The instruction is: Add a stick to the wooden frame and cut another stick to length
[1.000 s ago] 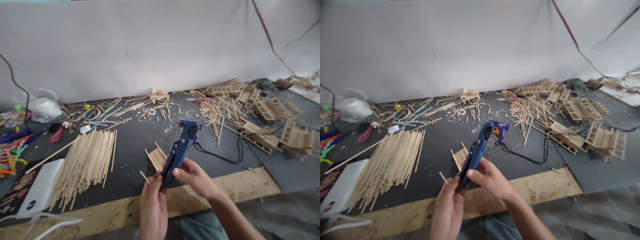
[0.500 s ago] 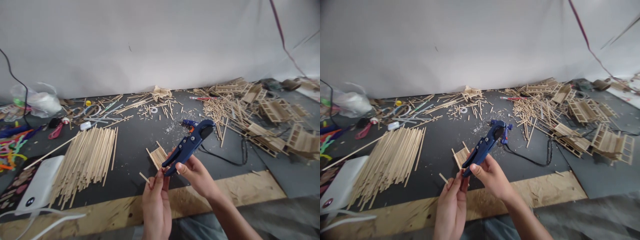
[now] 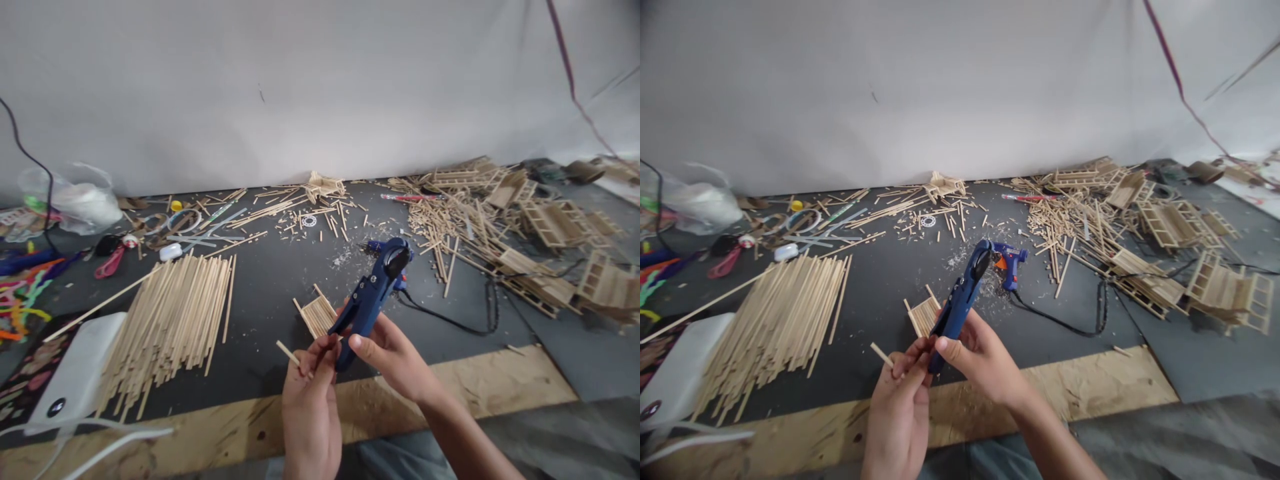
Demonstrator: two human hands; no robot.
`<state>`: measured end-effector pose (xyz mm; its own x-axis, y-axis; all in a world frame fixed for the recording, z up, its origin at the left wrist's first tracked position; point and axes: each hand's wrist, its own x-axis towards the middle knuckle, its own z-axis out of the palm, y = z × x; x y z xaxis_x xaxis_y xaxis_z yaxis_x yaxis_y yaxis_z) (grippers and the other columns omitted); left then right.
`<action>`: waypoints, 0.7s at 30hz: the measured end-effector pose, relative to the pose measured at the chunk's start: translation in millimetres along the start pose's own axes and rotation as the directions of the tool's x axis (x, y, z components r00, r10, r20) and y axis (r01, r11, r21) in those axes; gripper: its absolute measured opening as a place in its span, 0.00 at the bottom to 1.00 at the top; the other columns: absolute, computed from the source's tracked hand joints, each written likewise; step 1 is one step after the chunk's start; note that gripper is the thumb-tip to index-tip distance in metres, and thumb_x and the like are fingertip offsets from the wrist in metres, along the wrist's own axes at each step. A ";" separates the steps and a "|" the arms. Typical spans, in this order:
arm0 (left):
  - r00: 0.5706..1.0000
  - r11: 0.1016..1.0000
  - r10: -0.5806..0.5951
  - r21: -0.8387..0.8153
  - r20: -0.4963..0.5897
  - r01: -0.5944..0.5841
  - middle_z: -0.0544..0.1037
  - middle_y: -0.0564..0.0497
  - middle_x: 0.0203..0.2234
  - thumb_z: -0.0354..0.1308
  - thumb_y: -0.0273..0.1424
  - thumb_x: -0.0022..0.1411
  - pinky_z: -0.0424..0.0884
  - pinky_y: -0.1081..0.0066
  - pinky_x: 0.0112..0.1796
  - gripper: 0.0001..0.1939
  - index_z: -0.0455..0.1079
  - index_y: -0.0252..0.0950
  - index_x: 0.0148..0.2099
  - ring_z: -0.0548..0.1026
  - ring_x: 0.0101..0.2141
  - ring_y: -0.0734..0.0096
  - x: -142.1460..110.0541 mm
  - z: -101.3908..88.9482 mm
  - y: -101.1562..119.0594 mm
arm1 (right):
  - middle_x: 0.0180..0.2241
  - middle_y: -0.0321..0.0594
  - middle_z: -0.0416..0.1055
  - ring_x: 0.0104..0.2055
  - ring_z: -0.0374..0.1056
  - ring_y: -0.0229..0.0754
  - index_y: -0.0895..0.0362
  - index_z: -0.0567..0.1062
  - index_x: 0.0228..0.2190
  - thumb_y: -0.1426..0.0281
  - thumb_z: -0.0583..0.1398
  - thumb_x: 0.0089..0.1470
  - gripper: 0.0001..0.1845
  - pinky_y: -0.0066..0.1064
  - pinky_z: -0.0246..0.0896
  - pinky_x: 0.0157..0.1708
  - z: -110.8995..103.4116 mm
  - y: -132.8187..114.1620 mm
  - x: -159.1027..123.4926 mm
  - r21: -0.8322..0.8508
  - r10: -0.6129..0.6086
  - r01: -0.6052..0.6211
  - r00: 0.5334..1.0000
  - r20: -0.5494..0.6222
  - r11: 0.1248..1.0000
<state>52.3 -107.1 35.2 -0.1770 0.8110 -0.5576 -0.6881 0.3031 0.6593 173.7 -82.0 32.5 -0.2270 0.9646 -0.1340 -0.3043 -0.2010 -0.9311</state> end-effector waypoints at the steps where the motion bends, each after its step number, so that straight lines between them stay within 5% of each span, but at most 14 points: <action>1: 1.000 1.000 0.010 0.002 0.013 -0.010 0.77 0.52 0.32 0.67 0.24 0.41 0.69 0.70 0.43 0.21 0.53 0.38 0.23 0.74 0.42 0.67 -1.9 1.3 0.6 | 0.39 0.37 0.68 0.42 0.65 0.40 0.52 0.67 0.43 0.62 0.60 0.52 0.17 0.35 0.60 0.46 -0.1 -0.9 -0.6 0.006 0.005 -0.005 1.000 0.007 1.000; 16: 0.974 0.933 0.123 0.313 0.191 -0.179 0.74 0.46 0.44 0.66 0.31 0.47 0.69 0.66 0.47 0.16 0.58 0.38 0.25 0.71 0.48 0.60 -23.4 -0.1 -1.2 | 0.39 0.39 0.67 0.43 0.64 0.41 0.54 0.68 0.40 0.62 0.60 0.52 0.14 0.34 0.60 0.45 -4.8 -2.3 -5.8 -0.100 0.039 -0.035 0.998 0.040 0.994; 21: 0.947 0.832 0.151 0.481 0.282 -0.276 0.73 0.43 0.44 0.60 0.32 0.53 0.70 0.65 0.45 0.11 0.63 0.37 0.38 0.72 0.46 0.61 -25.0 -1.8 6.3 | 0.38 0.38 0.67 0.41 0.64 0.40 0.54 0.68 0.40 0.63 0.60 0.52 0.13 0.34 0.61 0.44 -9.2 -2.9 -8.4 -0.081 0.035 -0.029 0.996 0.078 0.996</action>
<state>51.1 -126.4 52.3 -0.0736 0.9553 -0.2864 -0.1855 0.2690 0.9451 185.0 -87.9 33.2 -0.3091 0.9407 -0.1396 -0.2214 -0.2139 -0.9514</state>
